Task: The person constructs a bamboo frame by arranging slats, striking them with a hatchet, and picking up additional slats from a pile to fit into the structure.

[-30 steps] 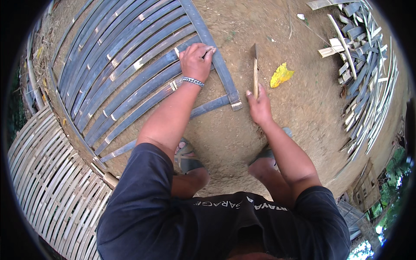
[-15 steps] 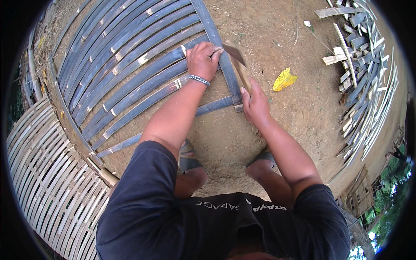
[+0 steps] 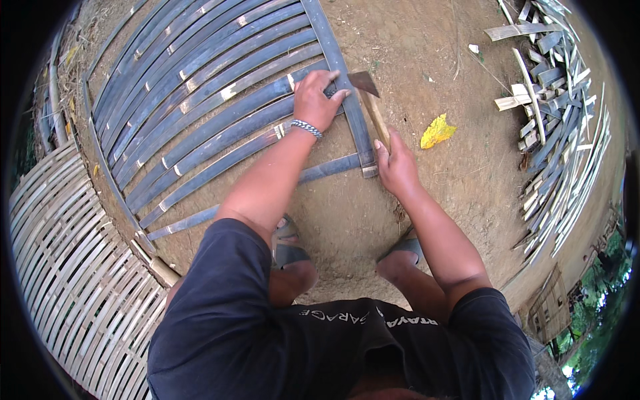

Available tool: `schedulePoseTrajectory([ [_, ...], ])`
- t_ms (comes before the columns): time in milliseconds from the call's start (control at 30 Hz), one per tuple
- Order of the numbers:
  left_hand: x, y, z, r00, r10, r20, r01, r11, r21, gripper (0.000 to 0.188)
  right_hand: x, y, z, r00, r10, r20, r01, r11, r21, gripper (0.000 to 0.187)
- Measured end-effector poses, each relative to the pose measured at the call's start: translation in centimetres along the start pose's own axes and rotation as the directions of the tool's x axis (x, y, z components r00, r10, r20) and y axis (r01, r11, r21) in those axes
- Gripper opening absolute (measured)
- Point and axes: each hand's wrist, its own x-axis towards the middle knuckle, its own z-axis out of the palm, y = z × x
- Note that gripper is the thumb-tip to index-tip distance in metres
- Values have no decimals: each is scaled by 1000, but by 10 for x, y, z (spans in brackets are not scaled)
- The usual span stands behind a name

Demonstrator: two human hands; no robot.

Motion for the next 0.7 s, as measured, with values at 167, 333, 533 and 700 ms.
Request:
schedulePoseTrajectory([
  [167,-15,-2,-28,990,25,136,-95,836,540,97,-9,-1,0,974,-174,-146,178,984,12,45],
  [333,-10,4,-31,960,-105,259,-107,715,690,112,7,-1,0,998,-46,31,49,995,-89,46],
  [533,-7,8,-33,945,-152,290,-108,692,714,112,16,-20,-13,990,-136,-45,131,986,-106,48],
  [700,-9,11,-35,939,-164,301,-105,698,708,111,16,0,-19,943,-330,-43,323,938,-128,50],
])
